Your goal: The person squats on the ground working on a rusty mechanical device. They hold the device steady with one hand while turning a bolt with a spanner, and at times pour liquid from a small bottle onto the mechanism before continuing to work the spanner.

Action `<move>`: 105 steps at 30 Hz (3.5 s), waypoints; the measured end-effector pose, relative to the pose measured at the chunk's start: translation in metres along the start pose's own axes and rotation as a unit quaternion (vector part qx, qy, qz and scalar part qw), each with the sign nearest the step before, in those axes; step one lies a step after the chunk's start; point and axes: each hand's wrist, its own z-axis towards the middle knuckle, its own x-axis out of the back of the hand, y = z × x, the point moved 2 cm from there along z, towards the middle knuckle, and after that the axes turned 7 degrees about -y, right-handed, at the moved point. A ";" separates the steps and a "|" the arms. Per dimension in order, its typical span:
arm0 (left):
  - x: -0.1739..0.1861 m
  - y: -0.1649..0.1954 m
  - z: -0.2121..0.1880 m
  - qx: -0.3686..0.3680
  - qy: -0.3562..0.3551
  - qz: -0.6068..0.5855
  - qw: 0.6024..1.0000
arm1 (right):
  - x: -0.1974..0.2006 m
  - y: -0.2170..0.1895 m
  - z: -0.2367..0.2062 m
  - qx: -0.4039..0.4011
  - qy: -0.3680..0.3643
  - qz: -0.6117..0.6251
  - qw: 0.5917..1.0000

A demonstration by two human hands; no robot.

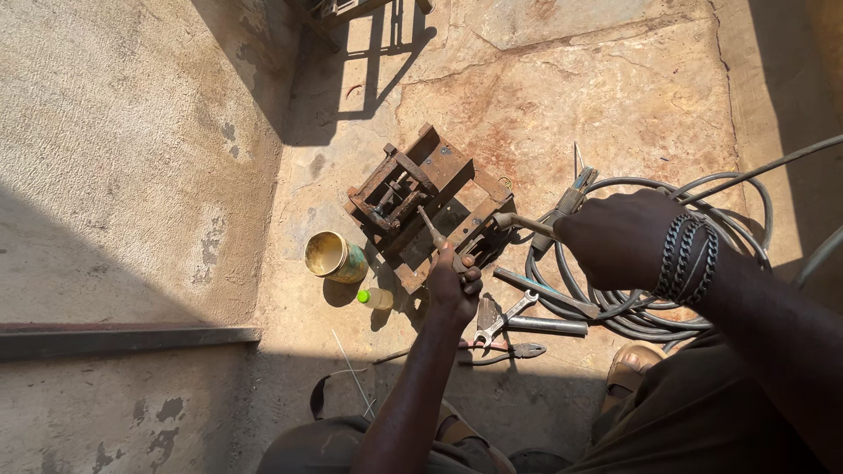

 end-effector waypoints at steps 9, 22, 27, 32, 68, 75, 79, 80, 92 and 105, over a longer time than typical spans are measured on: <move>0.008 0.008 0.016 -0.003 -0.026 0.015 1.000 | -0.003 0.000 0.003 0.009 0.010 -0.014 1.000; 0.020 0.029 0.066 0.076 -0.048 -0.116 0.989 | -0.009 0.000 -0.008 -0.010 -0.012 -0.018 1.000; 0.014 0.069 0.073 0.120 -0.154 -0.259 0.946 | -0.013 0.005 -0.005 -0.004 -0.010 -0.032 0.999; 0.023 0.055 0.095 -0.055 0.009 0.015 0.998 | -0.020 0.010 0.004 0.000 -0.005 -0.031 1.000; -0.020 0.069 0.086 -0.110 0.255 0.364 0.889 | -0.051 0.027 0.028 0.047 0.049 -0.001 0.998; 0.002 0.062 0.079 -0.164 0.253 0.375 0.877 | -0.032 0.021 0.022 0.003 0.059 0.009 0.998; 0.002 0.064 0.070 -0.192 0.256 0.421 0.849 | -0.024 0.007 0.023 -0.014 0.071 0.047 0.996; 0.000 0.068 0.064 -0.199 0.254 0.445 0.835 | -0.020 0.003 0.021 0.003 0.098 0.062 0.993; 0.058 0.180 0.017 -0.370 0.313 0.400 0.778 | -0.004 0.010 -0.030 0.152 0.206 0.432 0.865; 0.068 0.101 0.063 -0.417 0.052 0.480 0.770 | -0.040 -0.013 0.033 0.179 0.157 0.664 0.708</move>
